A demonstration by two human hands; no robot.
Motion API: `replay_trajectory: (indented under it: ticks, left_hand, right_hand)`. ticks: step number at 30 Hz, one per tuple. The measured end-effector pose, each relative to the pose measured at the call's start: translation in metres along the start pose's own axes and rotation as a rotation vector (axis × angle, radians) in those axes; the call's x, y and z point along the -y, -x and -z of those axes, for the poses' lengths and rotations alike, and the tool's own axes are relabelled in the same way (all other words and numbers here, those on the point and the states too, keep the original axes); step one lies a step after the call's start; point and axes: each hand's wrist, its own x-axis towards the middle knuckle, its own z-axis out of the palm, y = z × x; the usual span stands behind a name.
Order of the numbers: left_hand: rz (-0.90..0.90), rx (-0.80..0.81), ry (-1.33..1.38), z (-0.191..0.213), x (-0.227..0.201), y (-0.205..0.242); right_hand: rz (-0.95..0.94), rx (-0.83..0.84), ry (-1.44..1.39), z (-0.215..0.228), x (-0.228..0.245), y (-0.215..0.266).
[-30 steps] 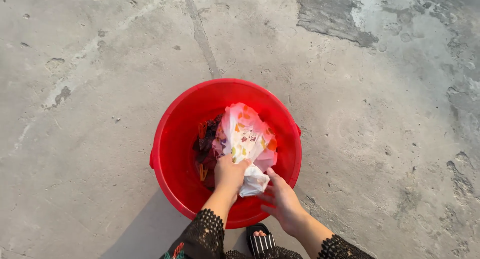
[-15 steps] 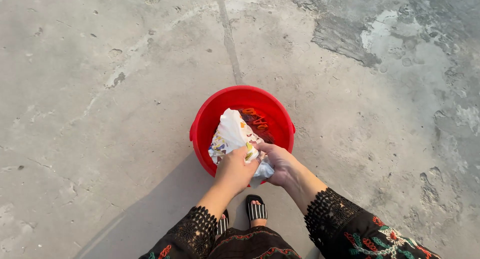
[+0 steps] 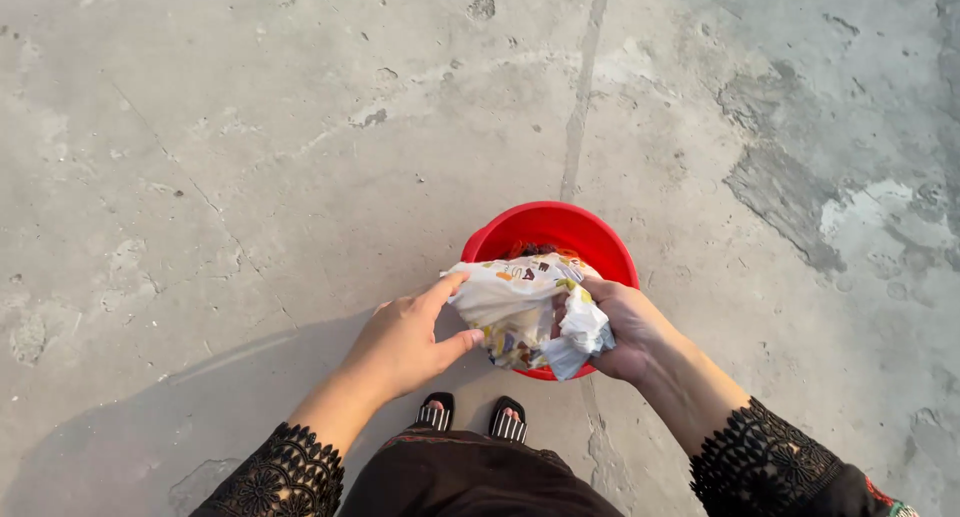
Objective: The recorder is hanging wet clothes on a laundry line using clothespins.
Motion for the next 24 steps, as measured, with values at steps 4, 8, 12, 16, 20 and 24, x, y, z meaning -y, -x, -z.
replay_trajectory:
  ticks: [4, 8, 12, 16, 20, 24]
  left_hand:
    - [0.105, 0.000, 0.102, 0.038, 0.002, 0.004]
    - [0.004, -0.157, 0.079, 0.071, 0.040, -0.013]
    - [-0.061, -0.221, 0.071, 0.126, 0.094, -0.043]
    - [-0.073, -0.265, 0.054, 0.200, 0.141, -0.063]
    - [-0.030, -0.294, 0.045, 0.266, 0.189, -0.089]
    - [0.086, -0.316, 0.048, 0.328, 0.202, -0.121]
  right_hand:
    - [-0.052, 0.238, -0.024, -0.012, 0.017, -0.022]
    - [-0.026, 0.094, 0.123, -0.095, 0.038, -0.018]
    - [-0.007, 0.109, 0.172, -0.168, 0.046, -0.043]
    - [0.023, 0.244, 0.182, -0.255, 0.050, -0.070]
    - [0.059, 0.190, 0.217, -0.344, 0.050, -0.105]
    - [0.095, 0.319, 0.258, -0.435, 0.061, -0.144]
